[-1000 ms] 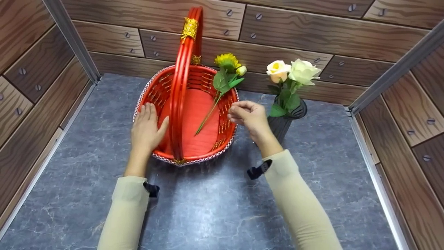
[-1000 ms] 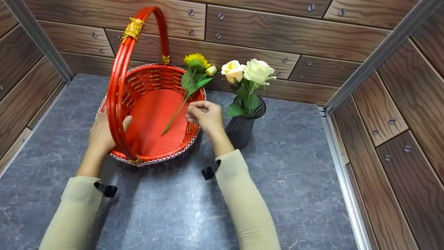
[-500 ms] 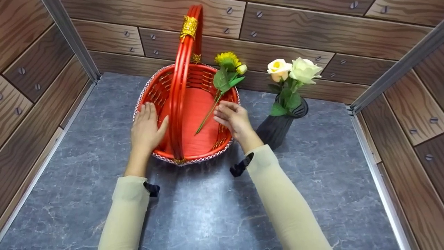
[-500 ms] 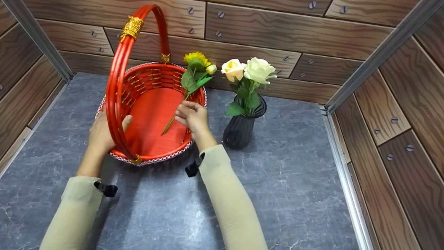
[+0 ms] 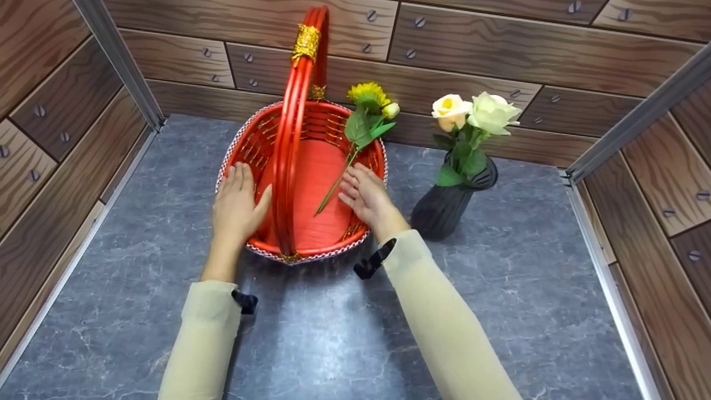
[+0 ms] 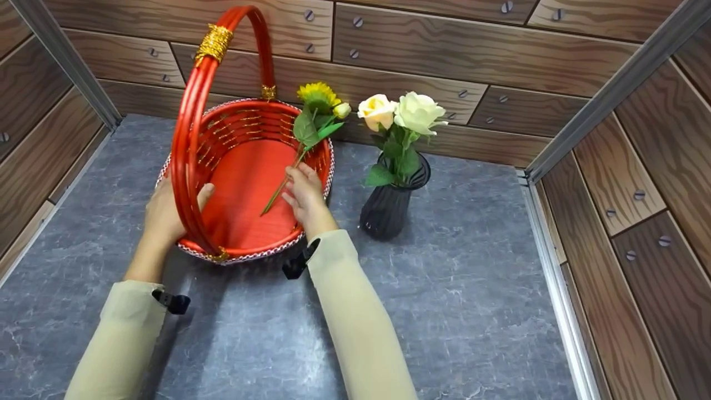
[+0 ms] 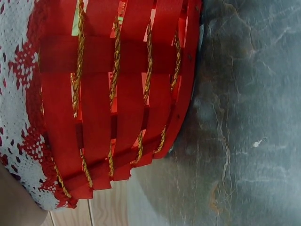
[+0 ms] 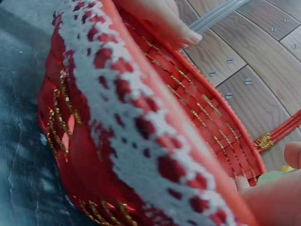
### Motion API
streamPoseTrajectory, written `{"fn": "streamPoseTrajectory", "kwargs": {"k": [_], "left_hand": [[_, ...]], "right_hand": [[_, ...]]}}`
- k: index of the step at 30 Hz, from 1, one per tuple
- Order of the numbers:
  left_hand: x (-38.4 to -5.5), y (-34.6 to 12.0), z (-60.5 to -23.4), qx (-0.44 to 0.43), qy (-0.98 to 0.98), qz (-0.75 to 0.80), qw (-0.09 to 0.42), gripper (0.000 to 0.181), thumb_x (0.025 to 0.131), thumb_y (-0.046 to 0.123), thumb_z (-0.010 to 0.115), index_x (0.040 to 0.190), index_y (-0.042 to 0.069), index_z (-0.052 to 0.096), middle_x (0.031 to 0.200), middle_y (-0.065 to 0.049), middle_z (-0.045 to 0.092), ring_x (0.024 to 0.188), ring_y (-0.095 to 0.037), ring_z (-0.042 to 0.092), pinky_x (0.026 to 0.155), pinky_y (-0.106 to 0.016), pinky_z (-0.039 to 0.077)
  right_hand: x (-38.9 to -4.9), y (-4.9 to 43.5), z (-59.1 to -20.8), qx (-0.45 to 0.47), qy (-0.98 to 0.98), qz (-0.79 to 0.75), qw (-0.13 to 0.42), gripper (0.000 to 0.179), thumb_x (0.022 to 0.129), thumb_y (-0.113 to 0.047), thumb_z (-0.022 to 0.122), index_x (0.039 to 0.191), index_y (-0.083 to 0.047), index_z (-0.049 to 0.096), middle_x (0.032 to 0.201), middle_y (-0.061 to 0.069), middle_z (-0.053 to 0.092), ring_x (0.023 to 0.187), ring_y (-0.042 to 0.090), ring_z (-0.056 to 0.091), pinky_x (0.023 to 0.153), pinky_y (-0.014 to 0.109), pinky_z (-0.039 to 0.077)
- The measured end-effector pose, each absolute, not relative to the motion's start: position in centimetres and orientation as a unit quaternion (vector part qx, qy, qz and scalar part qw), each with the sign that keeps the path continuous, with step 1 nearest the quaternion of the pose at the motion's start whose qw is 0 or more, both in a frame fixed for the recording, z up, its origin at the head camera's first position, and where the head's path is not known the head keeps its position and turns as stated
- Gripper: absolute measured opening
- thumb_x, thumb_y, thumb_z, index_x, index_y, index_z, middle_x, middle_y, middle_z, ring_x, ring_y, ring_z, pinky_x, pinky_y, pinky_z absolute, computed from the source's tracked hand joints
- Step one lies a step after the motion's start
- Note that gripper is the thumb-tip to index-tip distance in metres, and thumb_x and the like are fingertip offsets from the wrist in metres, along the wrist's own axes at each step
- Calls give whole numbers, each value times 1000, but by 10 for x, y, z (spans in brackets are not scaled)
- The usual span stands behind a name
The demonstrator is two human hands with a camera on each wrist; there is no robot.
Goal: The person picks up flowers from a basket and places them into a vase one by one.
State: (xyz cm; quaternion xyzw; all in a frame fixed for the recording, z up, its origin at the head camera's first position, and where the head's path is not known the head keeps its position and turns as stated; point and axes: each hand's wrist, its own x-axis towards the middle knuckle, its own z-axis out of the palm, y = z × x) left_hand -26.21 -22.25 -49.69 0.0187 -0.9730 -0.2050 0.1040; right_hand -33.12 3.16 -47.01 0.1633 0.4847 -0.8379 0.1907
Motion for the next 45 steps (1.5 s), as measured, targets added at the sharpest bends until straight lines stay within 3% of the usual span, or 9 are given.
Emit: {"fn": "streamPoseTrajectory", "kwargs": {"k": [5,14,21,36,41,45], "left_hand": [[-263,-223,-496,15,-972,-204,120,76,102,48,40,153,-8,28,159,-27,28,151,-40,20,124,-49,15],[-262,-221,-498,17,-974,-203,100,78,103,50,39,154,-7,25,161,-26,24,152,-39,15,125,-49,11],[-260,-223,-500,23,-975,-197,98,78,102,50,38,154,-7,26,161,-26,24,152,-39,15,125,-49,12],[-259,-225,-498,22,-976,-192,97,78,102,50,38,153,-7,27,160,-26,25,152,-39,16,125,-48,12],[-261,-224,-497,25,-978,-189,85,79,102,52,36,154,-6,25,161,-25,23,153,-38,14,125,-47,10],[-262,-223,-496,24,-978,-190,87,79,102,53,36,154,-6,26,161,-25,24,153,-38,15,125,-47,10]], "right_hand": [[-336,29,-474,168,486,-834,198,64,104,-17,51,160,-13,21,163,15,27,148,34,29,121,49,26],[-342,27,-482,184,476,-836,204,68,104,-16,50,160,-14,14,165,18,17,152,35,18,124,47,19],[-345,21,-487,188,482,-832,199,67,105,-13,47,161,-12,10,166,19,15,153,37,14,125,47,15],[-349,15,-489,200,483,-832,185,56,104,-9,46,157,-9,26,160,18,30,146,33,31,121,48,24],[-349,17,-488,208,485,-830,178,51,104,-11,48,153,-11,34,148,14,41,131,29,44,117,46,32],[-348,18,-487,211,483,-832,171,50,104,-11,48,153,-12,35,130,10,49,119,26,48,115,45,36]]}}
